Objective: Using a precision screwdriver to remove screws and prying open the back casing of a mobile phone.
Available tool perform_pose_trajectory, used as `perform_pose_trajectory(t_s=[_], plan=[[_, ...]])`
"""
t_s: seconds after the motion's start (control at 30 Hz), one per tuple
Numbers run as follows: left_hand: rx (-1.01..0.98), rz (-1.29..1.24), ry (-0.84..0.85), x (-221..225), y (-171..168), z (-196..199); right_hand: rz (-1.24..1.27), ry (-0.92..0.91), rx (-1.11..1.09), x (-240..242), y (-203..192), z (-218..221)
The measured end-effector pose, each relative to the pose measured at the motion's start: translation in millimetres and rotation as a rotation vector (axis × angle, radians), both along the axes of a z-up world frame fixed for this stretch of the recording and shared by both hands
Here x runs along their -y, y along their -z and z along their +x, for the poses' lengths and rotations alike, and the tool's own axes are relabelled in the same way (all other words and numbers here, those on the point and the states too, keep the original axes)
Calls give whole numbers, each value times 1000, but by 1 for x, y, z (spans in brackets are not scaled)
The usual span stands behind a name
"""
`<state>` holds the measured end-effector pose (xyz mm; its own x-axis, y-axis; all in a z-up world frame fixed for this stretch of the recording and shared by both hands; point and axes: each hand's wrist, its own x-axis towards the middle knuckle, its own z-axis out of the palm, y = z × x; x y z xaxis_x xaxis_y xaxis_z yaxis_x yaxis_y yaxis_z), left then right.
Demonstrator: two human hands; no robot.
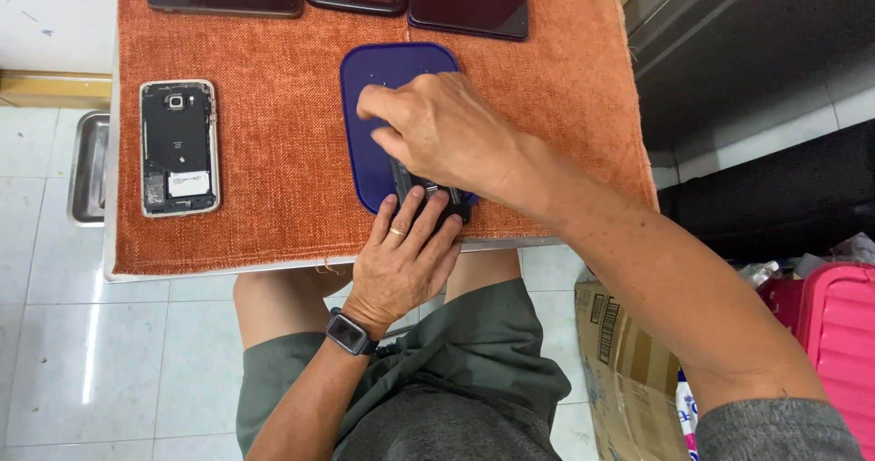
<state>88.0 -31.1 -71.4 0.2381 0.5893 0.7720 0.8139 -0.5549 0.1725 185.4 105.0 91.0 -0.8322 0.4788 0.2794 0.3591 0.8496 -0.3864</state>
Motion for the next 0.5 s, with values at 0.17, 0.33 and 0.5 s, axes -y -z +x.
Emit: perform_pose_trajectory(t_s=[0.17,0.33,0.5], plan=[[-2,13,-11,0,1,0,-78,-53,12,4,-3,-4],[-25,16,-17,-3,1,1,7,0,25,3,-1,-3],[-32,35,-22,-3,0,1,62,30,87,2,-1,-3]])
